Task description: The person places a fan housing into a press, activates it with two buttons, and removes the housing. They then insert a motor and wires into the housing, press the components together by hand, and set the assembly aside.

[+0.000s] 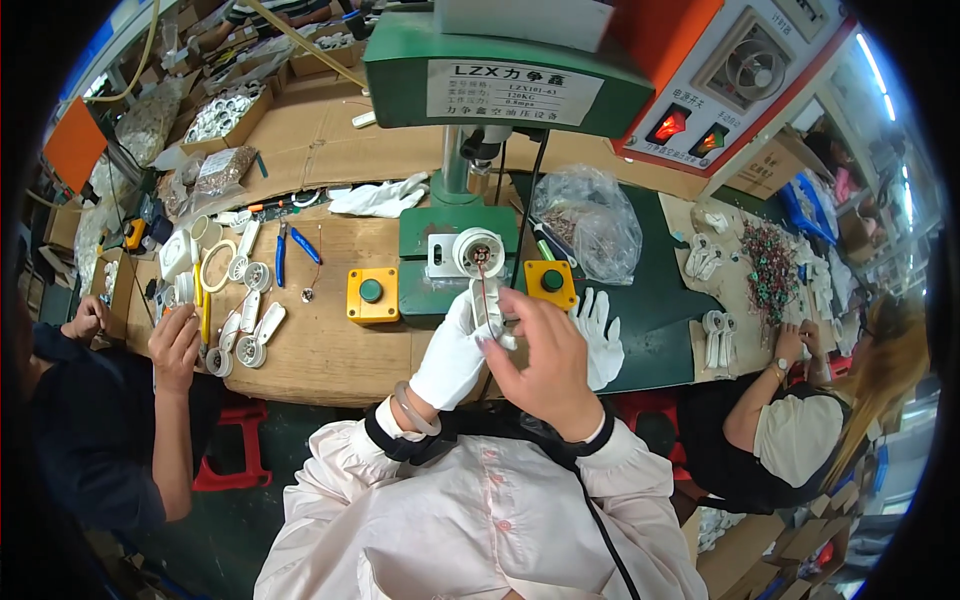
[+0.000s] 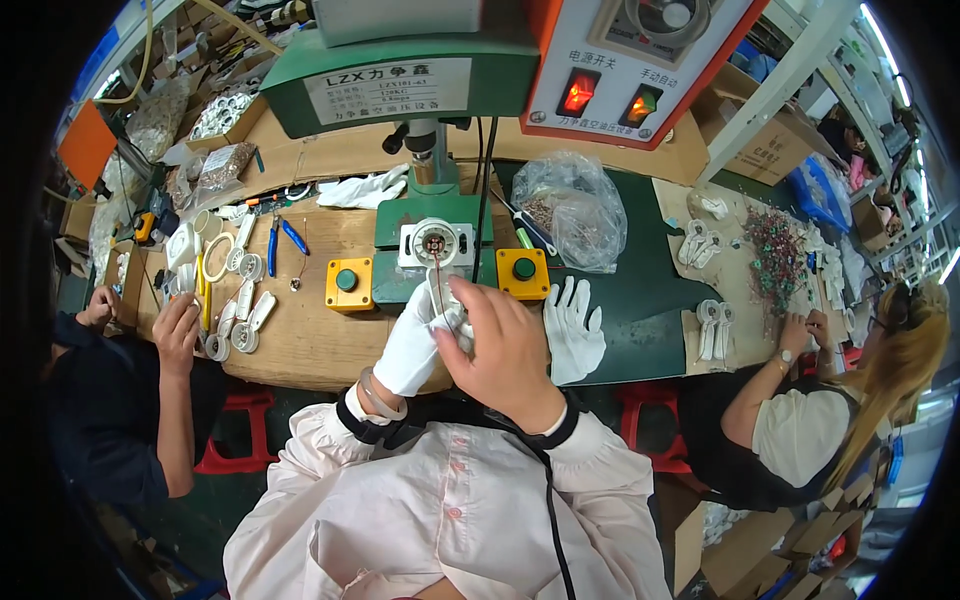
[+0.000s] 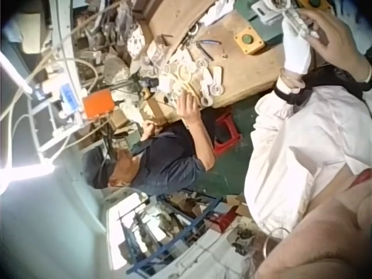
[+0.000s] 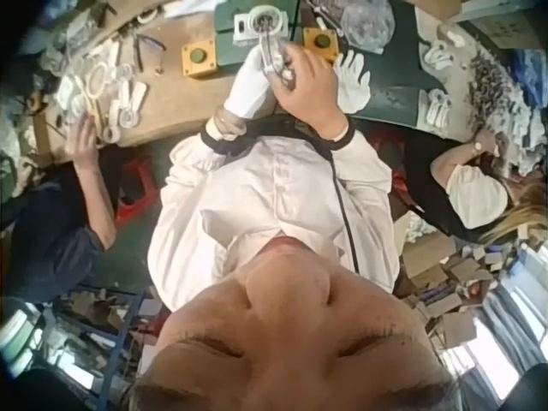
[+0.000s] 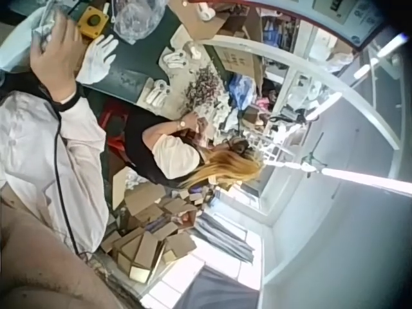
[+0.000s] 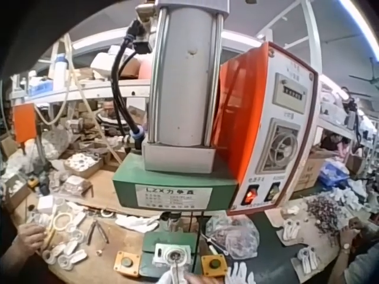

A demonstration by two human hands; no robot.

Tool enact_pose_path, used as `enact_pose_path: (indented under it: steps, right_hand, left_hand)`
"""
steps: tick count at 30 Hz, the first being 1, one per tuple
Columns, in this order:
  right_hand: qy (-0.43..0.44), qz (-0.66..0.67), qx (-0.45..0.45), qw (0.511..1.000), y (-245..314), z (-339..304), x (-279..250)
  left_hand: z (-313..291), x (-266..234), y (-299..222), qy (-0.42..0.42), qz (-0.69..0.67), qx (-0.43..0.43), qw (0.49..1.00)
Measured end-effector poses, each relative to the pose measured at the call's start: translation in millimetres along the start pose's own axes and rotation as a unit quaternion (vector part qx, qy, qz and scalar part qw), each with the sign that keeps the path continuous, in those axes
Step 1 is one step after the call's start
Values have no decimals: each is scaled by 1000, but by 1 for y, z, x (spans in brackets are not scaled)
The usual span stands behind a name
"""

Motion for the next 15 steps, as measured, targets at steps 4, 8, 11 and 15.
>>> enact_pose_path:
  steps: [4, 8, 11, 15]
  right_hand:
    - [2, -45, 37, 998, -6, -3, 13]
    - [-37, -129, -68, 989, 11, -6, 13]
    - [-27, -148, -74, 986, 18, -3, 14]
    - [-3, -151, -83, 985, 19, -1, 17]
  left_hand:
    - [-3, 0, 0, -14, 54, 46, 997]
    - [-6, -1, -3, -16, 59, 48, 997]
    - [-7, -4, -4, -23, 103, 72, 992]
    - [-10, -2, -13, -22, 186, 113, 976]
Point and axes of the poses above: each hand's wrist, its own z-axis towards the middle knuckle, its own x-axis out of the palm, y = z × x, the point moved 10 cm from there along z, towards the middle knuckle, and after that the axes turned 2 degrees about x, right-handed, at the moved point
